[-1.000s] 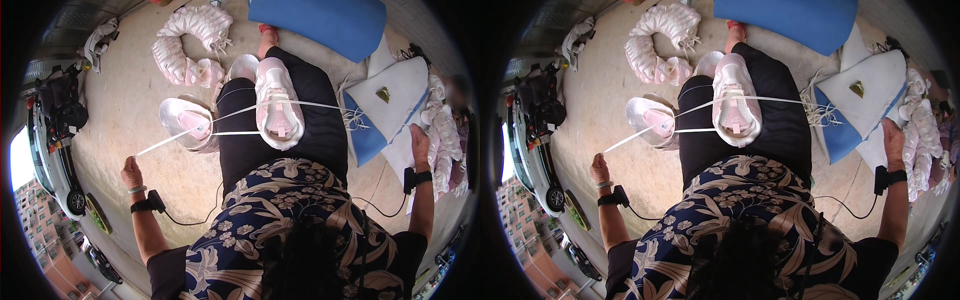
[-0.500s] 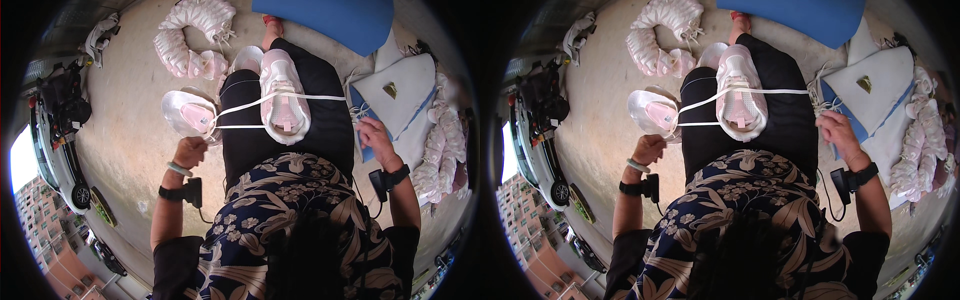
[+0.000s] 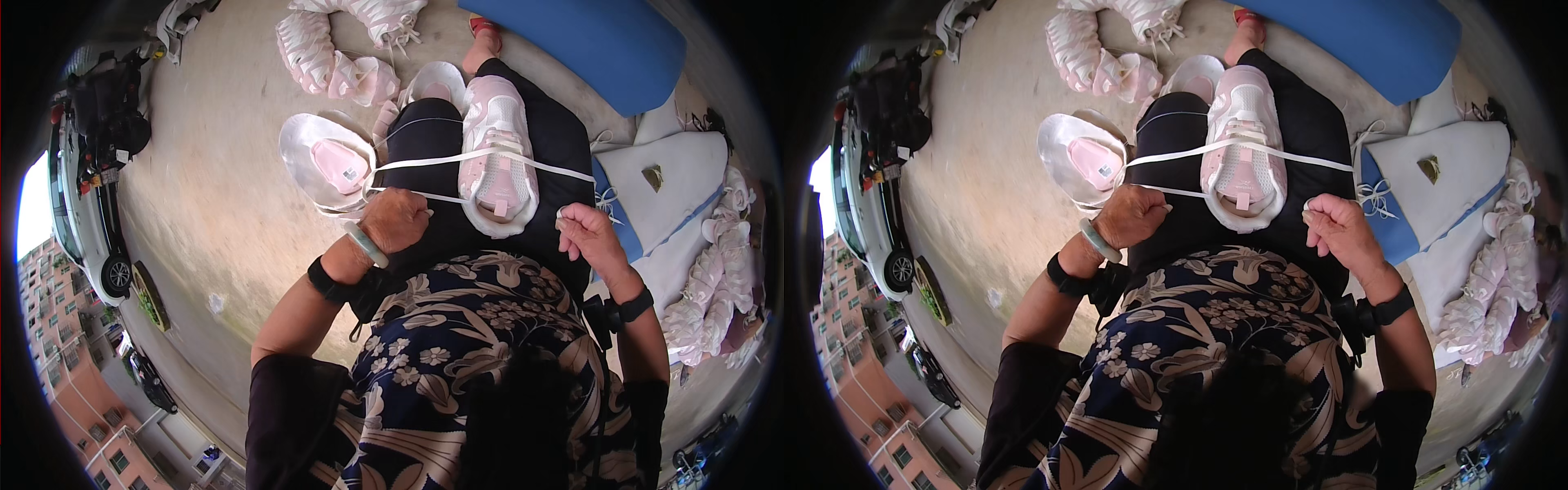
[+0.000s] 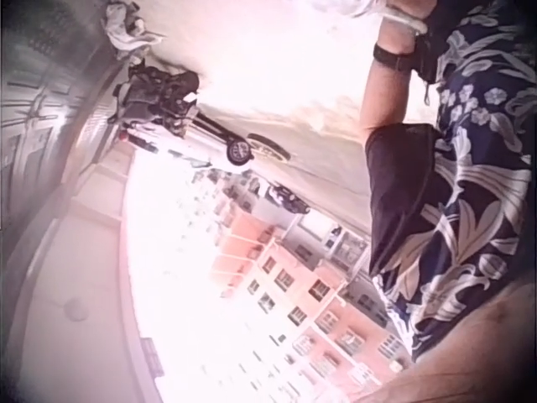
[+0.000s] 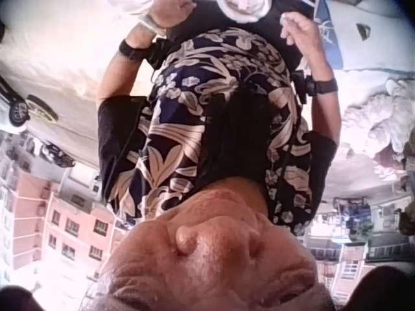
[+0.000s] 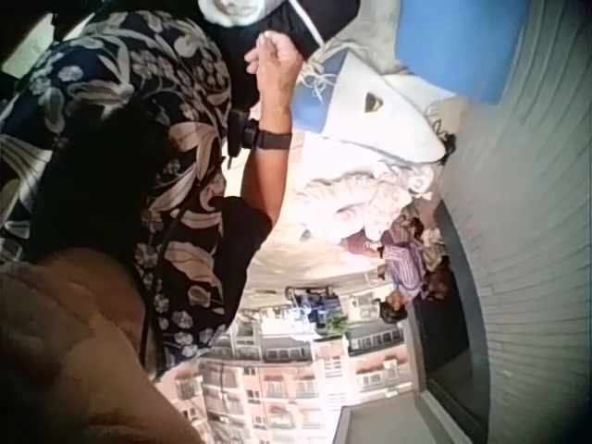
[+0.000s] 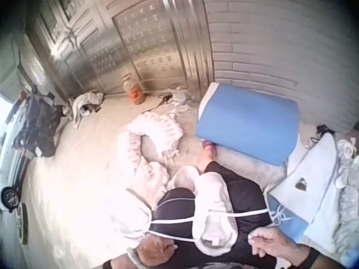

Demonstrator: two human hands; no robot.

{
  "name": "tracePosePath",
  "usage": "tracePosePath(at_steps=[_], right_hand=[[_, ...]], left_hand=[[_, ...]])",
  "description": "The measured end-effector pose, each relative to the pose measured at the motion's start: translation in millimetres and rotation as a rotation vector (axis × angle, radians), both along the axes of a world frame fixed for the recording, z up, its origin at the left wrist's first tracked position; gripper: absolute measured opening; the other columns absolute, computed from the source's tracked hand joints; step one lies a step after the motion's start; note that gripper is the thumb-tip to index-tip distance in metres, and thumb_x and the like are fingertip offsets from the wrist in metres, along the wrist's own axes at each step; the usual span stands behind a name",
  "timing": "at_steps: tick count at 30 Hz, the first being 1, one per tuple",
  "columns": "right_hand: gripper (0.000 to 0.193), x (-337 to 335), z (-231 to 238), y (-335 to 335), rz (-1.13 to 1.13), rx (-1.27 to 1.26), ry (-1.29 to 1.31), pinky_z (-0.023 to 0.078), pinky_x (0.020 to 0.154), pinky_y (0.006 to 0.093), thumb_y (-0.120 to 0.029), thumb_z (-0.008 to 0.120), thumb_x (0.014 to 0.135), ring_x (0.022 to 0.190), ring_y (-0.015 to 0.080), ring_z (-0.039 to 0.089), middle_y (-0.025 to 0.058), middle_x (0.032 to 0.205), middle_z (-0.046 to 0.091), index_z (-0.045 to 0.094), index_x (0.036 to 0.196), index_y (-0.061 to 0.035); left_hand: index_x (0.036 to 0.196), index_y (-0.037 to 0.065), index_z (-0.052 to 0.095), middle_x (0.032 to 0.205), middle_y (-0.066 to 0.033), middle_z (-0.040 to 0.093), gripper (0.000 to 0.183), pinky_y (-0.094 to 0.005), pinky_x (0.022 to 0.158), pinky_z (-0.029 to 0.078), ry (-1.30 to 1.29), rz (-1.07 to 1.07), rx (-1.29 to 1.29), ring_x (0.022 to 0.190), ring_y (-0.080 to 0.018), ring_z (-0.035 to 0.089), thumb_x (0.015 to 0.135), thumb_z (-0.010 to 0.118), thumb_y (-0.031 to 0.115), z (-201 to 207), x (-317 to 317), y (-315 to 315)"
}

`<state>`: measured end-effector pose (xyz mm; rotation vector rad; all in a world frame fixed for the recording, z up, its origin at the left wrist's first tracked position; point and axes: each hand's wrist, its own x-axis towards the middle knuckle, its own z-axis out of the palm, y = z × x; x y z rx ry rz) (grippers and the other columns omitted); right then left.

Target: The recorder is lacing a pair of white and pink shoes.

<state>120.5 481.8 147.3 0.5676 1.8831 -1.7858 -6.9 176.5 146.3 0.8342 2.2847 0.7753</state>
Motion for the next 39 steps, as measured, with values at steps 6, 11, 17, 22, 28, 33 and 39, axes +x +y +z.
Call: tracePosePath(at_steps=[6, 11, 17, 22, 28, 33, 39], right_hand=[[0.008, 1, -8, -6, 0.272, 0.438, 0.394, 0.037, 0.042, 0.0206, -0.009, 0.056, 0.084, 0.047, 0.006, 0.047, 0.001, 0.058, 0.053, 0.058, 0.082, -0.0019], [0.008, -9, 3, -11, 0.313, 0.514, 0.321, 0.038, 0.044, 0.026, -0.01, 0.057, 0.082, 0.045, 0.0124, 0.049, 0.0049, 0.053, 0.05, 0.057, 0.079, -0.002], [0.015, -22, 3, -18, 0.038, 0.049, -0.081, 0.037, 0.043, 0.0198, -0.017, 0.05, 0.088, 0.045, 0.0065, 0.045, 0.0032, 0.058, 0.054, 0.055, 0.083, -0.003], [0.011, -40, -18, -24, 0.149, 0.302, 0.129, 0.041, 0.047, 0.0234, -0.013, 0.054, 0.082, 0.051, 0.0085, 0.05, 0.0048, 0.06, 0.054, 0.056, 0.081, -0.0023], [0.011, -81, -35, -10, 0.158, 0.494, 0.486, 0.043, 0.056, 0.0301, -0.01, 0.064, 0.071, 0.056, 0.0161, 0.056, 0.0104, 0.064, 0.06, 0.063, 0.078, -0.0014], [0.021, -84, -44, 18, -0.221, 0.009, 0.232, 0.044, 0.064, 0.0227, -0.018, 0.067, 0.078, 0.071, 0.0073, 0.054, 0.0028, 0.077, 0.062, 0.067, 0.091, -0.0015], [0.021, -65, -48, 8, -0.347, 0.133, 0.417, 0.04, 0.05, 0.0208, -0.018, 0.069, 0.076, 0.055, 0.0056, 0.047, 0.0004, 0.063, 0.057, 0.067, 0.087, -0.0001]], left_hand=[[0.061, 0.002, 0.054, 0.055, -0.0171, 0.053, 0.016, -0.0399, 0.049, 0.042, 0.093, 0.008, -0.025, 0.055, -0.035, 0.055, 0.073, 0.057, 0.011, 4, 5, 8], [0.063, 0.003, 0.056, 0.058, -0.0177, 0.055, 0.013, -0.0413, 0.051, 0.043, 0.084, -0.013, -0.022, 0.057, -0.0375, 0.055, 0.073, 0.057, 0.011, -2, 4, 13], [0.068, 0.0, 0.057, 0.061, -0.0208, 0.055, 0.008, -0.041, 0.053, 0.044, -0.188, 0.186, 0.129, 0.061, -0.0382, 0.057, 0.074, 0.053, 0.004, 1, -4, 27], [0.08, 0.001, 0.056, 0.049, -0.0024, 0.051, 0.013, -0.0224, 0.034, 0.035, -0.096, 0.076, 0.162, 0.036, -0.0083, 0.045, 0.085, 0.049, 0.01, -13, -22, 50], [0.089, 0.002, 0.056, 0.057, -0.0048, 0.058, 0.016, -0.021, 0.035, 0.036, -0.462, 0.427, 0.136, 0.04, -0.0092, 0.049, 0.087, 0.048, 0.015, -26, -67, 91], [0.087, 0.001, 0.055, 0.064, -0.0084, 0.061, 0.017, -0.0209, 0.036, 0.039, -0.429, 0.636, 0.264, 0.041, -0.0122, 0.053, 0.088, 0.049, 0.017, -8, -74, 94], [0.087, 0.0, 0.057, 0.063, -0.0065, 0.06, 0.013, -0.02, 0.038, 0.041, -0.472, 0.642, 0.162, 0.044, -0.0102, 0.055, 0.085, 0.053, 0.012, -3, -46, 68]])
